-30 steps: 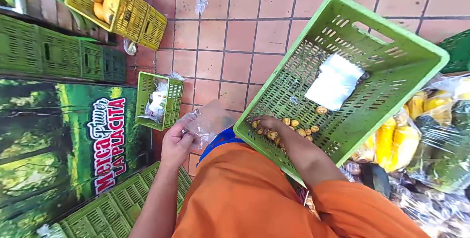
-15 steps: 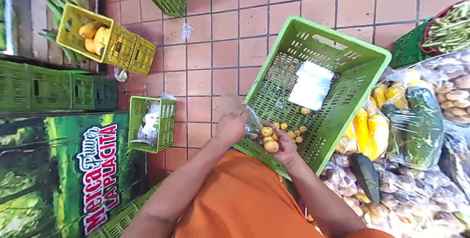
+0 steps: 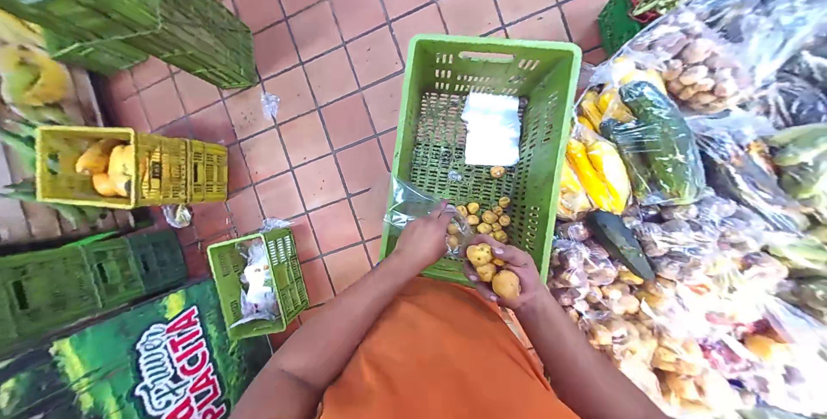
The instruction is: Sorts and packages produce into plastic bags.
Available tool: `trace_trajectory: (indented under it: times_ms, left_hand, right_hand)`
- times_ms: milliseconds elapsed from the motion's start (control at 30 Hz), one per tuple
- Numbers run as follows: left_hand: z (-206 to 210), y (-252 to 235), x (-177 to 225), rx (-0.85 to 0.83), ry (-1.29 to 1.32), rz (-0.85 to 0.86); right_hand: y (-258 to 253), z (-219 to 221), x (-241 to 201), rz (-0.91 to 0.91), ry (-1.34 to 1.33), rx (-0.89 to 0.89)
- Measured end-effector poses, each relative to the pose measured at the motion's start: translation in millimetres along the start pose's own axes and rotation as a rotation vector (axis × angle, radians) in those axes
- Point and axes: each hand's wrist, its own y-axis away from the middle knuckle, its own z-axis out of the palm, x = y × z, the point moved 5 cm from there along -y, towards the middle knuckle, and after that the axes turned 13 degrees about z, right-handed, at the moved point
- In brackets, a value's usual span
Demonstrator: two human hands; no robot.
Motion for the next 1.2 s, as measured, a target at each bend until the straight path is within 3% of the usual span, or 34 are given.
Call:
trace_trajectory:
  times_ms: [100,200,400,500,567,633,767,900,967,1000,1100,1133,1200]
  left_hand:
    - [1.0,-8.1,32.0,-0.040,0.195,0.261]
    - [6.4,-12.8,46.7,-0.022,0.234,0.385]
    - [44.0,-45.8,0.6,-0.063,0.209,0.358]
    - [33.5,-46.4,-12.6,-0.007,0.203,0.289]
    - [10.2,-46.7,-22.6,0.041,0.181,0.224]
    - [-15.3,-46.7,-35.7,0.085,0.171,0.153]
    - [-61.4,-24.7,-40.4,0.289,0.180,0.083]
    - [-69.1,-15.5,-48.0,0.285,0.190,0.062]
    - [-81.5,-4.6,-43.9,0.289,0.202,0.083]
    - [-84.9,2.8,-41.1,0.292,0.221,0.091]
    - [-88.1,15.9,-41.0,0.280,0.260,0.091]
    - [-88.1,18.5,-39.4,0.241,0.265,0.088]
    - [-81.4,20.0,-33.4,0.165,0.256,0.098]
  right_hand:
    - [2.0,-10.5,2.1,-0.047,-0.068,0.385]
    - [6.0,-17.2,3.5,-0.044,-0.081,0.578]
    - [-7.4,-43.7,5.3,0.039,0.039,0.935]
    - [-20.7,-50.8,1.5,0.087,0.516,0.978]
    - [-29.1,-50.2,-9.5,0.209,1.281,1.016]
    - [-38.5,-31.6,-23.0,0.132,1.834,0.984]
    - [-47.0,18.7,-58.2,-0.321,2.083,0.887]
    - [-63.1,17.5,-62.1,-0.374,2.263,0.655]
    - [-58.7,32.8,-70.3,-0.516,2.219,0.595]
    - [-51.2,36.6,-73.2,-0.586,2.075,0.561]
    - [-48.1,-7.6,-78.6,-0.574,1.127,0.402]
    - [-56.4,-37.7,-76.2,-0.530,0.927,0.454]
    - [-77.6,-105.3,-58.2,-0.293,1.089,0.786]
